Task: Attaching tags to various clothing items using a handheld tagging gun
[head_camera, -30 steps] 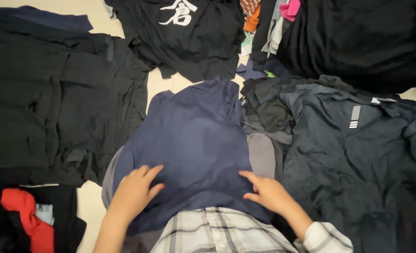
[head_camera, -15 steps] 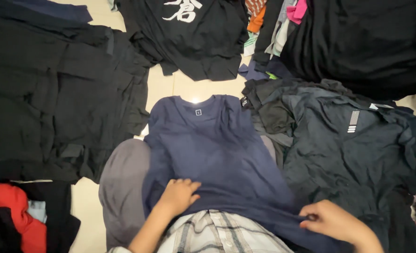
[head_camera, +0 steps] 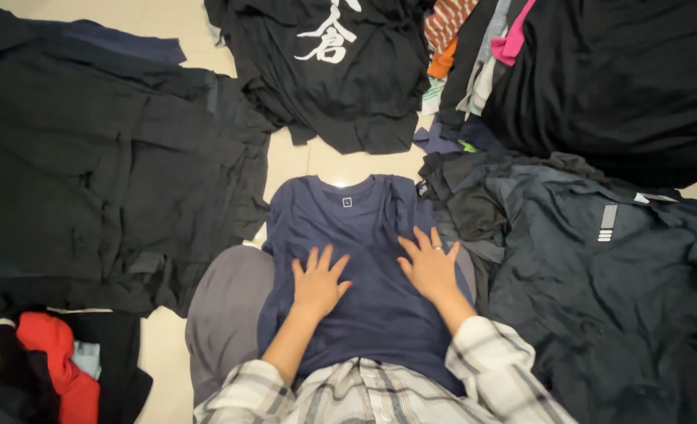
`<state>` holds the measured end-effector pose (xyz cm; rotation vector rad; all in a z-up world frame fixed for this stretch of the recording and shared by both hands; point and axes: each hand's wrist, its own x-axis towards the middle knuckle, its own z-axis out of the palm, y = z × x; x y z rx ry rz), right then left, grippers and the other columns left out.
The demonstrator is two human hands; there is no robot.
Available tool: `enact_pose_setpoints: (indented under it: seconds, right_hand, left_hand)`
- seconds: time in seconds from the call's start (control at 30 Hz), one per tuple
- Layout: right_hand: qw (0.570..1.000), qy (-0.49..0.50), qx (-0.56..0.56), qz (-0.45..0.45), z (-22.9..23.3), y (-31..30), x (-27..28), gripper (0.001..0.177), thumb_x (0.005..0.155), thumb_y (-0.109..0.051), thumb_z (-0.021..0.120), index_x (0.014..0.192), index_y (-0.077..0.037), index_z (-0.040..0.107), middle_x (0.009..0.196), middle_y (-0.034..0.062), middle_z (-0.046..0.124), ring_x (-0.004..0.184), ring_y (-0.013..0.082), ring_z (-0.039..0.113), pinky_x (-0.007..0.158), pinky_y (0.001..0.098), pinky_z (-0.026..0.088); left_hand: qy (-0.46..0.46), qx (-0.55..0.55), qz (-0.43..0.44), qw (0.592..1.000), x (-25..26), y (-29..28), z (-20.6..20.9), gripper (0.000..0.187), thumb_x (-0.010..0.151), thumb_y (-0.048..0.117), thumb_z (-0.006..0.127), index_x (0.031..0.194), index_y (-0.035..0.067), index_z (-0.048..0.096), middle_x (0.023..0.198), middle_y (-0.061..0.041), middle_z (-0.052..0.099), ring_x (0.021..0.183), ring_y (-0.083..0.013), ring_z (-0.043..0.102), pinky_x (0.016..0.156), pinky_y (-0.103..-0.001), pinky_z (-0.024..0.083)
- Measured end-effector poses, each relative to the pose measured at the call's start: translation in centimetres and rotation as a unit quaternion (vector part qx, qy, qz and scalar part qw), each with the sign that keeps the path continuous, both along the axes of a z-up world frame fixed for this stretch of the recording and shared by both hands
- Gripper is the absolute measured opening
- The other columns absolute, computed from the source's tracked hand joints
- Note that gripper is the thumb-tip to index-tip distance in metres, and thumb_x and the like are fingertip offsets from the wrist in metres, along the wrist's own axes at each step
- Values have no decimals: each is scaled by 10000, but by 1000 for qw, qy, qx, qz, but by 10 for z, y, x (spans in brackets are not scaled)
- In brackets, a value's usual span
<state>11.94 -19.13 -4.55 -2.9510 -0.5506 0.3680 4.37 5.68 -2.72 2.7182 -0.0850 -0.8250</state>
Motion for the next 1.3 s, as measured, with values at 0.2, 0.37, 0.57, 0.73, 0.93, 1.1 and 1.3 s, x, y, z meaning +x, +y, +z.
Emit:
enact_pose_setpoints:
  seconds: [0.2,0.37,0.57,0.73,0.93,1.1,1.3]
  right_hand:
    - [992,44,-110,-37,-16,2,-3,429,970,-514,516,1363,-382,624,1490,-25,564,1466,310,412,1101,777,178]
    - [997,19,-66,-29,-22,-4,-4,408,960,-458,545,1341,-352,646,1442,-6,604,1442,292,444,1112,751,200]
    - [998,9,-47,-34,-20,-3,-5,397,952,-431,563,1329,-343,653,1421,0,614,1427,292,456,1109,754,202]
    - [998,23,-42,-38,-9,1,-4,391,958,-411,561,1326,-321,658,1423,21,613,1432,304,452,1110,750,200]
    - [998,19,-44,-33,-16,-1,-4,392,955,-415,564,1327,-327,654,1417,17,613,1430,300,453,1113,754,189]
    - [998,20,-35,-37,-21,-3,-5,383,956,-411,566,1320,-331,656,1412,20,613,1433,301,448,1113,755,185]
    - [999,2,-24,-41,-24,-5,-4,361,938,-408,593,1283,-343,674,1390,9,626,1414,295,474,1108,768,192]
  left_hand:
    - [89,113,24,989,-6,-4,-46,568,1008,528,510,1540,340,439,1690,-57,262,1569,-371,115,1173,-724,1]
    - [100,65,40,992,-2,3,-50,538,1007,512,529,1503,305,512,1640,-102,367,1545,-387,233,1181,-713,77]
    - [124,-5,-21,992,-9,6,-85,527,1014,472,539,1512,303,500,1571,-100,464,1479,-375,385,1140,-708,254]
    - [122,-16,-21,992,-7,7,-85,522,1016,458,542,1504,274,515,1547,-122,485,1460,-376,414,1126,-679,305]
    - [132,-20,-23,991,-6,7,-75,521,1025,439,533,1512,257,506,1555,-137,472,1468,-387,397,1138,-685,278]
    - [134,-19,-21,991,-6,7,-77,526,1020,443,542,1511,256,509,1560,-134,467,1466,-390,398,1139,-690,277]
    - [127,-21,-26,991,-5,7,-72,526,1018,442,544,1508,251,515,1561,-135,464,1470,-393,388,1149,-687,259]
